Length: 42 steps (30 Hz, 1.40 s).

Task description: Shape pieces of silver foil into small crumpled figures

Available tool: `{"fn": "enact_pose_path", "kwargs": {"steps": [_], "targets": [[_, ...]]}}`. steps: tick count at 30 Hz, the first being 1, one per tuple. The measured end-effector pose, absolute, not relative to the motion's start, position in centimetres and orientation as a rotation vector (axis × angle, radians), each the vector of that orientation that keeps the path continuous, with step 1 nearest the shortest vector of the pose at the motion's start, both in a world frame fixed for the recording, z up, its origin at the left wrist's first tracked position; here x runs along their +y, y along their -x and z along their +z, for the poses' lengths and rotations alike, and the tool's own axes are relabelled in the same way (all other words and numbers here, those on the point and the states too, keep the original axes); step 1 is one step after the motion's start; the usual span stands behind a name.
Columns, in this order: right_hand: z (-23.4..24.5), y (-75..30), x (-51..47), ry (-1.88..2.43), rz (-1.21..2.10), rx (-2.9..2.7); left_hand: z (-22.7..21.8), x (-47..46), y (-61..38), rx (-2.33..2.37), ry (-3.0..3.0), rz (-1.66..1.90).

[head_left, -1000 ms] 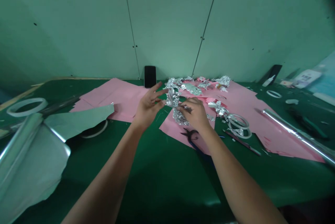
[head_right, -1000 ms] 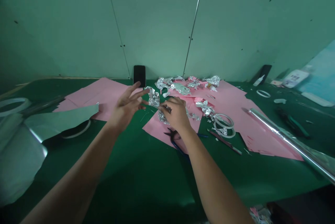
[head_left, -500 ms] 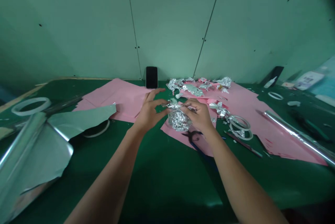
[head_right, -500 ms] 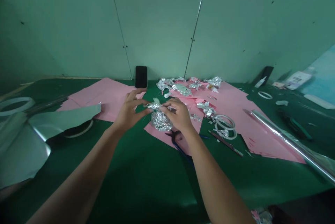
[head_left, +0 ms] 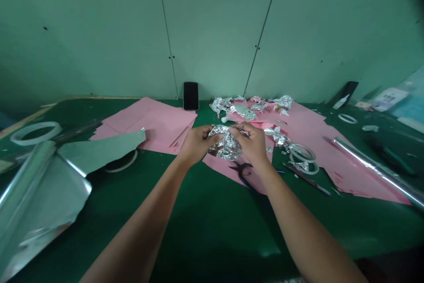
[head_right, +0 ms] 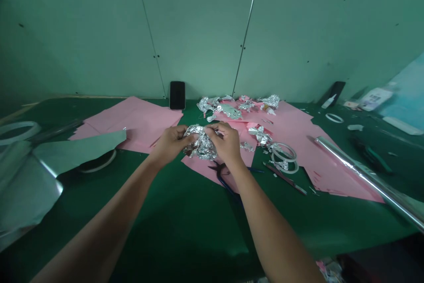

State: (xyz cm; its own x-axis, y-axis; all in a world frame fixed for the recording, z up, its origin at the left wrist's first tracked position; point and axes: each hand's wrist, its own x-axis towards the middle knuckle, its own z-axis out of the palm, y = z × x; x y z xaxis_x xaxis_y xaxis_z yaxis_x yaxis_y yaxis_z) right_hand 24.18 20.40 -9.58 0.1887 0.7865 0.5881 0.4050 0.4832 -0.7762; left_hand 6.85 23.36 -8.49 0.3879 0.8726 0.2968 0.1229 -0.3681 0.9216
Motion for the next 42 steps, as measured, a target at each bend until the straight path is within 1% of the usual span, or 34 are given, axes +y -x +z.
{"fn": "enact_pose_path", "kwargs": {"steps": [5,9,14,19,24,27,30,33,37,39,42], "targets": [[-10.0,-24.5,20.8,1.148,0.543,-1.398,-8.3,23.7,-6.3,0.900,-1.826,1.104],[-9.9,-24.6,20.8,1.140,0.601,-1.463,-8.3,23.8,-6.1,0.956,-1.945,1.130],[-9.4,-24.7,20.5,1.140,0.547,-1.523,-8.7,23.9,-6.0,0.997,-2.067,1.100],[-9.3,-24.9,20.5,1.161,0.528,-1.562,-9.1,24.2,-5.7,1.008,-2.140,0.891],[-9.4,-25.2,20.7,1.192,0.554,-1.527,-9.5,24.5,-5.5,1.152,-2.204,0.965],[-9.5,-25.4,20.7,1.190,0.567,-1.506,-9.3,24.6,-5.3,1.061,-2.132,0.922],[-9.5,-25.6,20.7,1.192,0.614,-1.469,-9.0,24.6,-5.0,0.889,-1.922,0.931],[-9.5,-25.8,20.7,1.180,0.652,-1.481,-8.9,24.8,-4.8,0.872,-1.667,1.001],[-9.3,-25.7,20.7,1.147,0.664,-1.467,-9.2,25.1,-4.6,0.822,-1.533,1.001],[-9.2,-25.7,20.6,1.141,0.653,-1.459,-9.2,25.1,-4.5,0.846,-1.461,0.947],[-9.0,-25.7,20.5,1.140,0.643,-1.472,-9.0,24.9,-4.3,0.954,-1.424,0.768]]}}
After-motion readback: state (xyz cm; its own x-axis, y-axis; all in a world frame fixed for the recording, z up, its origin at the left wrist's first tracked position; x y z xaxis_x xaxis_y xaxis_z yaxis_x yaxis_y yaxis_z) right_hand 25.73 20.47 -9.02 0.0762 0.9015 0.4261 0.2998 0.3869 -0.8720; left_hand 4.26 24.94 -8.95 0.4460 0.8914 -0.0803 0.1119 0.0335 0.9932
